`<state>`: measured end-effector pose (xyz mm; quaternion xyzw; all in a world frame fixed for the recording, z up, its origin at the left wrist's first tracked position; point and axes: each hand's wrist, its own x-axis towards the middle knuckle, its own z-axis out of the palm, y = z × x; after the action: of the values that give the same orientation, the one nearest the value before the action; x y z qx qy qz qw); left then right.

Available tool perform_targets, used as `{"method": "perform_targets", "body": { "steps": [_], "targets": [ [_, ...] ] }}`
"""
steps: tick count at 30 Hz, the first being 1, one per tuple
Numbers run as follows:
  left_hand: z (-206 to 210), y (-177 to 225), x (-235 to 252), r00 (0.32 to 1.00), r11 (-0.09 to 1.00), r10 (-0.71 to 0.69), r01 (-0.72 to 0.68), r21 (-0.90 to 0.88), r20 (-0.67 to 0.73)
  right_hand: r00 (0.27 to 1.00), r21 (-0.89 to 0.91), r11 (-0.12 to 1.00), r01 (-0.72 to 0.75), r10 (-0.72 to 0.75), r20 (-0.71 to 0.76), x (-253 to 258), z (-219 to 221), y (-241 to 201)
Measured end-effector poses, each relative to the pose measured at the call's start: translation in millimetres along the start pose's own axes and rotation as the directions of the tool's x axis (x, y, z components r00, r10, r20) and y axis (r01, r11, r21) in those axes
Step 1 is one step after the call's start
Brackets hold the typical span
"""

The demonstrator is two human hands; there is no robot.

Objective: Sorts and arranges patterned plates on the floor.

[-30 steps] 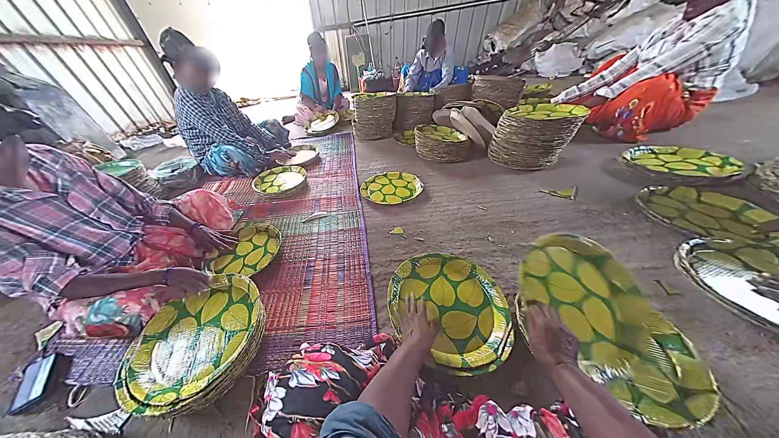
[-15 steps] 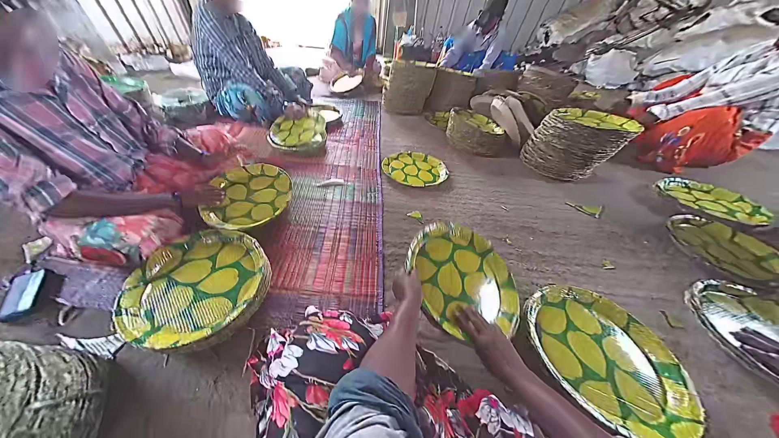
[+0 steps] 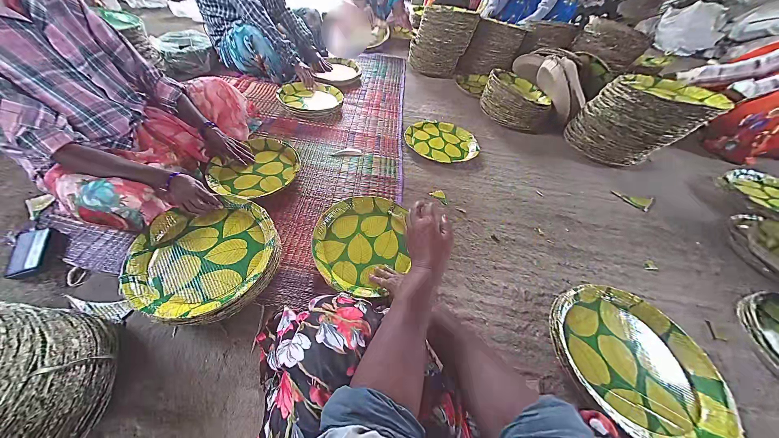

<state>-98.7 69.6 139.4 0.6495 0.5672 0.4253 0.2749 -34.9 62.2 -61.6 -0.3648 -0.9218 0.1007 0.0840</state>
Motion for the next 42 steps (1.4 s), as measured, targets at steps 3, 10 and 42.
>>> {"method": "perform_targets", "body": {
  "steps": [3, 10, 42],
  "targets": [
    [22.1, 5.9, -5.2, 0.96, 0.998, -0.047, 0.033, 0.057, 0.275, 0.721, -0.102, 0.865, -0.491, 0.469, 0.511, 13.2, -80.5, -40.0],
    [49.1, 2.7, -21.1, 0.806, 0.976, -0.074, -0.061, 0.207, 0.587, 0.622, -0.174, 0.674, -0.718, 0.733, 0.273, -196.2, -166.3, 3.4],
    [118.7, -28.2, -87.9, 0.734, 0.683, 0.576, -0.674, 0.281, 0.36, 0.574, 0.059, 0.598, -0.799, 0.789, -0.218, -292.0, -158.5, 13.1]
  ]
}}
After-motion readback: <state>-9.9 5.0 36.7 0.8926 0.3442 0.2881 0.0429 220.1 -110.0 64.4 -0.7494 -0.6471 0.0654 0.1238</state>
